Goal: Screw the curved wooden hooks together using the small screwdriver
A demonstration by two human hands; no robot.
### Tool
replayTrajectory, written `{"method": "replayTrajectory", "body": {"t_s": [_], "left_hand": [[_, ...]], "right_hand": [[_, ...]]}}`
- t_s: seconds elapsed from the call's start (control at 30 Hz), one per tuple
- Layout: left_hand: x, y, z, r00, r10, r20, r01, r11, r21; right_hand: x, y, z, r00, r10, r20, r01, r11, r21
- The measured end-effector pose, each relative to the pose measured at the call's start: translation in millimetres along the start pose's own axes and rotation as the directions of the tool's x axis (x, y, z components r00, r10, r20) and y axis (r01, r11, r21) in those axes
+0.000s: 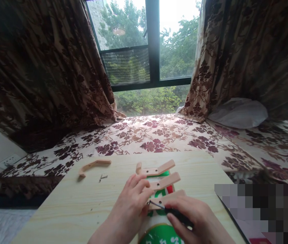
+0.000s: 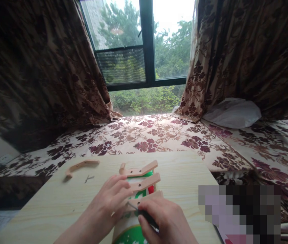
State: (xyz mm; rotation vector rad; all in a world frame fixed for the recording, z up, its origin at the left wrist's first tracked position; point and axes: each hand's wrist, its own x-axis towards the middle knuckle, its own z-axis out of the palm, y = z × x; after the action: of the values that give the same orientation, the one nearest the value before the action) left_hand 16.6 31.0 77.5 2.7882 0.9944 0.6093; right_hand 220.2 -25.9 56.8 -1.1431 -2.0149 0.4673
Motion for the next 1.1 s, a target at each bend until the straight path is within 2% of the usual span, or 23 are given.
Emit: {"method": "replayTrajectory", "body": {"t_s": [0.1, 0.2, 0.27, 0.37, 0.4, 0.47, 0.53, 0.67, 0.87, 0.93, 1.1], "left_hand": [[-25, -8, 2.3, 0.973, -0.112, -0.204, 0.113, 0.994, -0.01], [-50, -15, 16.3, 0.903, -0.336, -0.269, 0.302, 0.94, -0.16], [-59, -16, 28.2, 0.869, -0.458, -0.188, 0.386, 0.865, -0.32], [-57, -12, 41.0, 0.802, -0.597, -0.001, 0.501, 0.674, -0.542], [-54, -10, 43.1, 0.788, -0.615, 0.039, 0.513, 0.62, -0.593], [-48, -7, 44.8, 0.786, -0.614, 0.073, 0.499, 0.562, -0.66], [-45, -6, 45.0, 0.789, -0.609, 0.082, 0.487, 0.539, -0.687], [-47, -8, 49.1, 0.765, -0.637, 0.097, 0.499, 0.491, -0.714], [-49, -12, 60.7, 0.738, -0.667, 0.107, 0.482, 0.41, -0.774], [-47, -12, 61.6, 0.74, -0.667, 0.091, 0.465, 0.409, -0.785], [-42, -12, 61.7, 0.794, -0.607, -0.028, 0.369, 0.518, -0.771]], "right_hand": [[4, -1, -3, 1.0, -0.019, 0.004, 0.019, 1.0, -0.009], [9, -5, -7, 0.999, -0.013, 0.04, 0.014, 1.0, -0.023], [14, -10, -10, 0.997, 0.005, 0.078, -0.003, 1.0, -0.025], [24, -19, -17, 0.992, 0.023, 0.122, -0.015, 0.997, -0.069], [28, -22, -19, 0.988, 0.035, 0.15, -0.019, 0.994, -0.105], [38, -27, -23, 0.974, 0.048, 0.221, -0.006, 0.983, -0.186], [48, -31, -26, 0.954, 0.025, 0.298, 0.05, 0.969, -0.242], [67, -34, -30, 0.917, -0.048, 0.396, 0.172, 0.944, -0.282], [82, -37, -33, 0.862, -0.022, 0.507, 0.217, 0.919, -0.33], [83, -40, -34, 0.855, -0.007, 0.519, 0.214, 0.915, -0.341], [83, -48, -36, 0.844, 0.02, 0.535, 0.195, 0.919, -0.342]]}}
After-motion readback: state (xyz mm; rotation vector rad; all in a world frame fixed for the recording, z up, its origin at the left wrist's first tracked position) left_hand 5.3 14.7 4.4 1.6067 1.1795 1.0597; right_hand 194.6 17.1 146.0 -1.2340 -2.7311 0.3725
